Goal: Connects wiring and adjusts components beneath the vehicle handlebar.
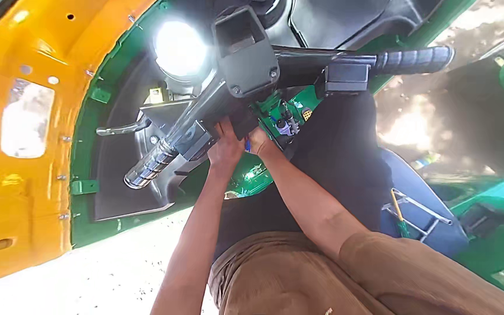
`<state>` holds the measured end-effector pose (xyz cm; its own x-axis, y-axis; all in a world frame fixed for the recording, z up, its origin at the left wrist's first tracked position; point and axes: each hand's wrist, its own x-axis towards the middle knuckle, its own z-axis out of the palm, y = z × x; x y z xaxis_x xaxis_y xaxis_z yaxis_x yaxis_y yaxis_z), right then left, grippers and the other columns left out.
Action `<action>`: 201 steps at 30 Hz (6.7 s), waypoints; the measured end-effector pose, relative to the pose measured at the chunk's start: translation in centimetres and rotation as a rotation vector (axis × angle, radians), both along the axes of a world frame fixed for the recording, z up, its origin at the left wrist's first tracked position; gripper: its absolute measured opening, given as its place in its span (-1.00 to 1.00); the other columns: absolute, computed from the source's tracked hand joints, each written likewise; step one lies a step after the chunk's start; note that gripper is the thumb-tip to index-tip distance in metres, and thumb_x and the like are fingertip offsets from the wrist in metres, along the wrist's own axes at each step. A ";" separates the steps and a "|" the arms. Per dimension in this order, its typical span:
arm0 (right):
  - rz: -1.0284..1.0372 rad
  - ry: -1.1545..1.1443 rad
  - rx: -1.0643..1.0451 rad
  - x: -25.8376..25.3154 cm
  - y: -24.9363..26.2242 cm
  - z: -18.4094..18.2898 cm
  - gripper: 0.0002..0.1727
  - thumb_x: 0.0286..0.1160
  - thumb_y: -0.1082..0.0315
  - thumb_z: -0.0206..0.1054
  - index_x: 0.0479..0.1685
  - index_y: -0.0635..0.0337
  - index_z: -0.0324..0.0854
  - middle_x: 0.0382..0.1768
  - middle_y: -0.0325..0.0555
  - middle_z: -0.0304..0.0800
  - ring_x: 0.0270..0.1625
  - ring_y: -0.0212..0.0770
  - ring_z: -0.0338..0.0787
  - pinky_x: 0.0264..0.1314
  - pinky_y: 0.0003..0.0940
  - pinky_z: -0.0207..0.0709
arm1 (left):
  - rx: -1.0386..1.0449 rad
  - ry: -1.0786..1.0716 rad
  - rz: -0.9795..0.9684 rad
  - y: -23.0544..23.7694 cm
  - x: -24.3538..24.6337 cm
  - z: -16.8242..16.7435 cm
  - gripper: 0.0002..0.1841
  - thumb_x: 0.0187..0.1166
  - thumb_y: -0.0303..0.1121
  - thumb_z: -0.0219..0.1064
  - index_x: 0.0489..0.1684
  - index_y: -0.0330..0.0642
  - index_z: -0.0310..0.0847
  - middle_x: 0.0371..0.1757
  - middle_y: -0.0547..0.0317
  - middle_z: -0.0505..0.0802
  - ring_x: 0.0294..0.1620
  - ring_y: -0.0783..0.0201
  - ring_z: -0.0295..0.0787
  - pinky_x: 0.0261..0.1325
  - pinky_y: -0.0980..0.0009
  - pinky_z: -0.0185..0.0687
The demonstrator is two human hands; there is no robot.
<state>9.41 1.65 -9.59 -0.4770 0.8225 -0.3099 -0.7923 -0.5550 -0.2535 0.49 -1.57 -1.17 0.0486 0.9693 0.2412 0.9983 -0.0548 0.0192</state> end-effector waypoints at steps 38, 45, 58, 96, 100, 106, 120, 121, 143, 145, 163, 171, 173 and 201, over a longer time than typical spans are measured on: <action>0.013 -0.214 -0.214 -0.5 0.4 -0.7 -0.25 0.81 -0.29 -0.43 -0.19 0.11 0.51 -0.34 0.02 0.73 -0.19 -0.02 0.78 -0.04 0.01 0.72 | -0.176 -2.439 0.624 -3.2 -3.7 -4.6 -0.39 0.67 -0.06 0.30 0.64 -0.14 0.30 0.54 -0.07 0.63 0.55 -0.02 0.58 0.61 -0.02 0.49; 0.019 -0.397 -0.292 0.4 0.3 1.1 -0.58 0.89 0.00 -0.10 0.02 0.15 0.50 -0.32 0.01 0.71 -0.29 -0.07 0.78 -0.17 -0.12 0.75 | -0.164 -2.408 0.686 -3.4 -3.3 -3.7 -0.34 0.63 -0.06 0.36 0.67 -0.07 0.27 0.60 -0.02 0.58 0.60 0.01 0.54 0.60 0.01 0.50; 0.066 -0.884 -0.196 6.7 1.1 4.5 -0.70 0.50 0.56 0.40 0.18 0.23 0.61 -0.26 0.00 0.79 -0.38 -0.20 0.77 -0.36 -0.33 0.72 | -0.168 -2.354 0.718 -3.4 -2.9 -2.1 -0.42 0.62 -0.16 0.39 0.59 -0.05 0.33 0.45 -0.04 0.67 0.35 -0.02 0.73 0.37 0.00 0.70; 0.060 -1.366 0.206 12.8 3.0 8.6 -0.72 0.67 0.50 0.14 0.16 0.22 0.73 0.00 -0.08 0.89 -0.13 -0.22 0.87 -0.11 -0.25 0.78 | -0.512 -2.133 0.496 1.2 6.9 -7.9 -0.63 0.71 -0.29 0.31 0.43 -0.16 0.54 0.25 0.05 0.75 0.08 0.13 0.82 0.15 0.20 0.81; 0.131 -1.435 0.387 12.6 3.1 8.0 -0.70 0.65 0.13 0.39 0.09 0.18 0.76 -0.12 -0.14 0.88 -0.23 -0.29 0.82 -0.15 -0.27 0.73 | -0.522 -2.174 0.383 1.2 6.5 -7.9 -0.66 0.77 -0.36 0.22 0.45 -0.22 0.54 0.17 0.03 0.77 0.09 0.11 0.83 0.23 0.14 0.80; 0.389 -1.636 0.584 11.6 3.3 7.0 -0.81 0.48 0.33 0.48 0.00 0.05 0.89 -0.09 -0.16 0.93 -0.01 -0.27 0.86 0.18 -0.09 0.71 | -0.559 -2.174 0.376 1.0 6.0 -8.0 -0.67 0.79 -0.33 0.18 0.44 -0.15 0.58 0.30 0.06 0.77 0.19 0.15 0.79 0.25 0.20 0.75; 0.193 -1.247 0.352 13.2 3.6 7.0 -0.79 0.50 0.66 0.32 0.06 0.38 0.64 -0.05 0.05 0.79 -0.26 -0.21 0.84 -0.14 -0.29 0.83 | -0.472 -2.601 0.465 1.5 6.4 -7.7 -0.81 0.75 -0.50 0.17 0.23 -0.25 0.47 0.07 -0.01 0.79 0.08 0.14 0.86 0.27 0.29 0.79; 0.182 -1.246 0.354 13.1 3.6 7.0 -0.77 0.46 0.68 0.33 0.05 0.38 0.65 -0.04 0.05 0.78 -0.24 -0.21 0.84 -0.12 -0.28 0.83 | -0.462 -2.624 0.462 1.5 6.4 -7.7 -0.80 0.75 -0.51 0.18 0.23 -0.25 0.47 0.08 -0.02 0.79 0.09 0.13 0.86 0.28 0.29 0.78; 0.072 -1.325 0.261 11.2 3.1 6.2 -0.86 0.46 0.50 0.51 -0.12 0.37 0.72 -0.33 0.01 0.86 -0.42 -0.18 0.90 -0.27 -0.25 0.91 | -0.341 -2.740 0.441 1.3 7.7 -8.7 -0.73 0.73 -0.56 0.18 0.32 -0.20 0.44 0.18 -0.04 0.79 0.19 0.10 0.84 0.34 0.26 0.75; 0.050 -1.328 0.246 11.0 3.0 5.9 -0.87 0.46 0.49 0.51 -0.14 0.37 0.73 -0.36 0.00 0.87 -0.43 -0.19 0.90 -0.29 -0.27 0.90 | -0.346 -2.741 0.432 1.2 7.7 -8.8 -0.72 0.74 -0.55 0.17 0.34 -0.21 0.43 0.20 -0.07 0.79 0.21 0.08 0.84 0.36 0.25 0.75; -0.045 -1.284 0.022 9.8 2.4 5.4 -0.82 0.41 0.45 0.57 -0.15 0.36 0.75 -0.41 -0.01 0.86 -0.48 -0.20 0.87 -0.38 -0.30 0.87 | -0.322 -2.693 0.390 1.2 7.9 -9.7 -0.72 0.69 -0.57 0.23 0.30 -0.23 0.47 0.13 -0.03 0.80 0.07 0.13 0.85 0.23 0.23 0.79; 0.005 -1.225 -0.032 9.6 2.1 4.7 -0.82 0.51 0.41 0.51 -0.16 0.40 0.71 -0.46 0.00 0.85 -0.53 -0.20 0.86 -0.44 -0.29 0.85 | -0.233 -2.477 0.341 1.4 8.3 -10.4 -0.80 0.66 -0.59 0.26 0.16 -0.28 0.52 -0.07 0.04 0.81 -0.10 0.26 0.82 0.02 0.34 0.82; 0.044 -1.214 -0.033 9.6 2.3 4.8 -0.80 0.53 0.39 0.50 -0.11 0.40 0.70 -0.43 -0.01 0.85 -0.52 -0.21 0.86 -0.44 -0.31 0.84 | -0.221 -2.457 0.339 1.4 8.0 -10.2 -0.81 0.66 -0.60 0.27 0.14 -0.31 0.56 -0.12 0.04 0.83 -0.09 0.23 0.84 0.08 0.30 0.82; -0.286 -0.753 0.147 5.0 3.9 3.2 -0.78 0.51 0.60 0.41 0.08 0.36 0.80 0.00 0.06 0.88 0.02 -0.19 0.85 0.12 -0.25 0.77 | -0.162 -2.444 0.700 -1.4 3.6 -0.3 -0.49 0.76 -0.21 0.23 0.62 -0.17 0.26 0.49 -0.11 0.65 0.47 -0.04 0.68 0.49 0.09 0.66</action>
<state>14.39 5.59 -6.37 0.0504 0.9379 -0.3432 -0.4866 -0.2770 -0.8285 4.09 -2.97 -1.48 -0.2178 0.7336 -0.6438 -0.8284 0.2098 0.5194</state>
